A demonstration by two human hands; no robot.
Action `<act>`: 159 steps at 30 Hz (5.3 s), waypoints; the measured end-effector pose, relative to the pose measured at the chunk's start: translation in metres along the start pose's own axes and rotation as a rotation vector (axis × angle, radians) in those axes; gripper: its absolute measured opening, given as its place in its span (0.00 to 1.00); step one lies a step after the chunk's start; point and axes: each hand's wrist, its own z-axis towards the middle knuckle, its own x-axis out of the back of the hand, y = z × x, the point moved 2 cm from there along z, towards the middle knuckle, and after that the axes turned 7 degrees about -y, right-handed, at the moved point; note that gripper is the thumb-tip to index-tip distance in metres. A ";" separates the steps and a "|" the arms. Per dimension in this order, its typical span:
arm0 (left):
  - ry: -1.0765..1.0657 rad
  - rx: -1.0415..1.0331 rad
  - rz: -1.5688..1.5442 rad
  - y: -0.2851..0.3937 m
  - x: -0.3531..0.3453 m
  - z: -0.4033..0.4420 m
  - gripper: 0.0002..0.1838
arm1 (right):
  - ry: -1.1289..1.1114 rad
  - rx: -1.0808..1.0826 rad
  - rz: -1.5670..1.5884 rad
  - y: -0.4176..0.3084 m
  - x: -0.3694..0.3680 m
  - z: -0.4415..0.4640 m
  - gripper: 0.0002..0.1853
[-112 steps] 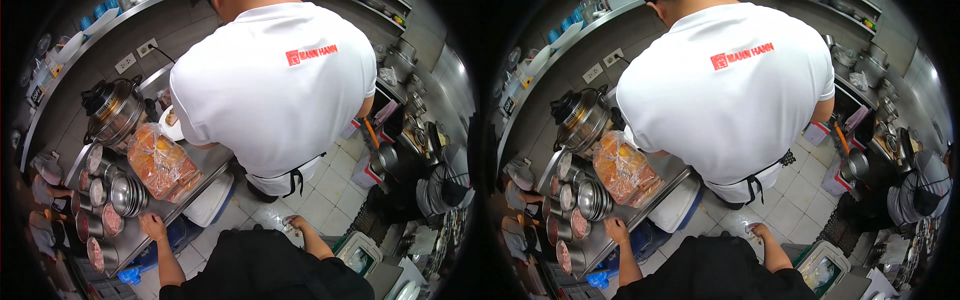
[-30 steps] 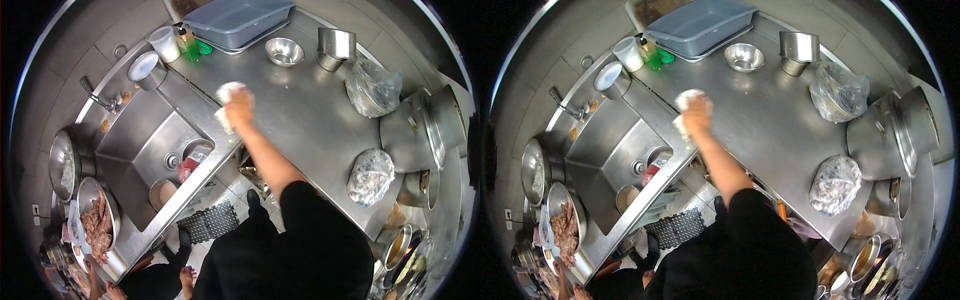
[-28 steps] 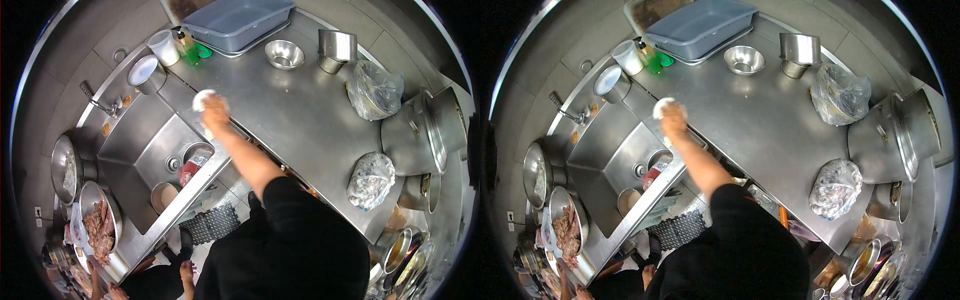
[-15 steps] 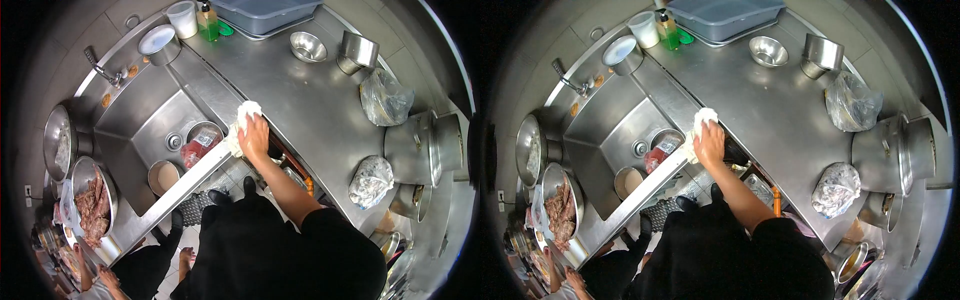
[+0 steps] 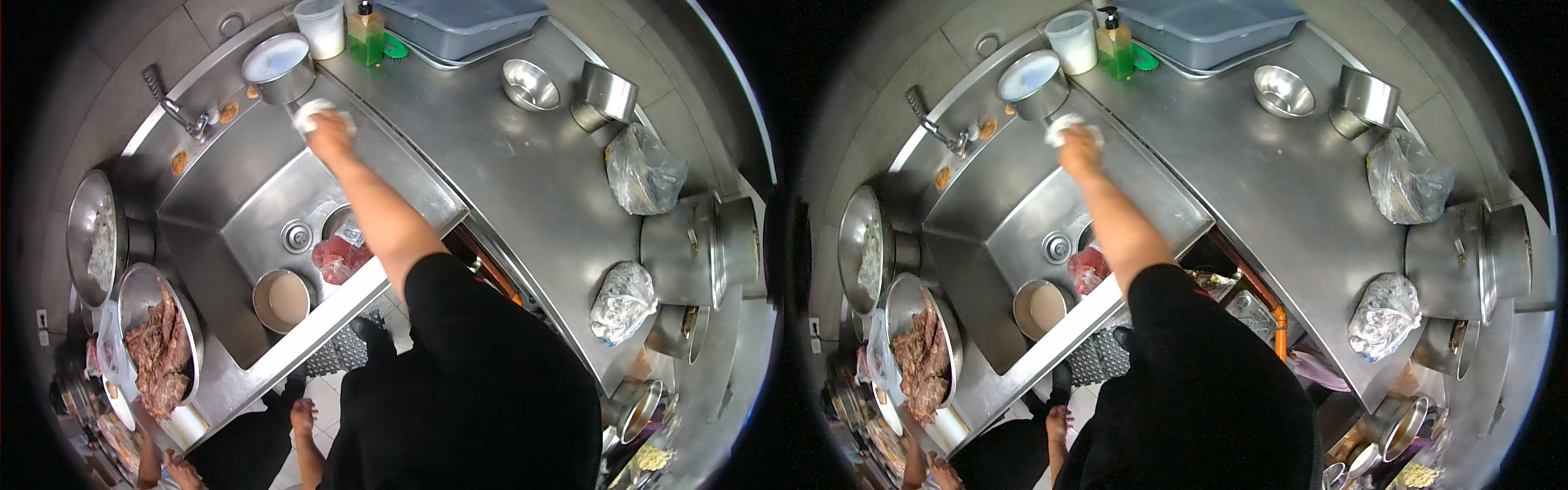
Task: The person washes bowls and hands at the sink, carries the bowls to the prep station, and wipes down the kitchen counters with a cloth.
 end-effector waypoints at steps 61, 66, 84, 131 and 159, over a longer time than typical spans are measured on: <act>-0.622 -0.876 0.290 0.756 -0.401 -0.006 0.17 | 0.100 -0.335 0.816 0.144 0.304 -0.083 0.18; -0.686 -0.561 0.171 0.798 -0.561 0.043 0.31 | 0.648 -0.565 0.020 0.265 0.443 -0.205 0.25; -0.113 -0.679 0.092 0.646 -0.248 0.051 0.17 | -0.104 -0.529 -0.592 0.372 0.356 0.152 0.33; 0.716 -0.320 -0.777 0.069 -0.028 -0.213 0.11 | -0.185 0.232 -0.278 -0.054 0.166 -0.282 0.14; 0.590 -0.487 -0.799 0.145 0.076 -0.164 0.08 | -0.572 0.768 -0.016 -0.150 0.111 -0.329 0.13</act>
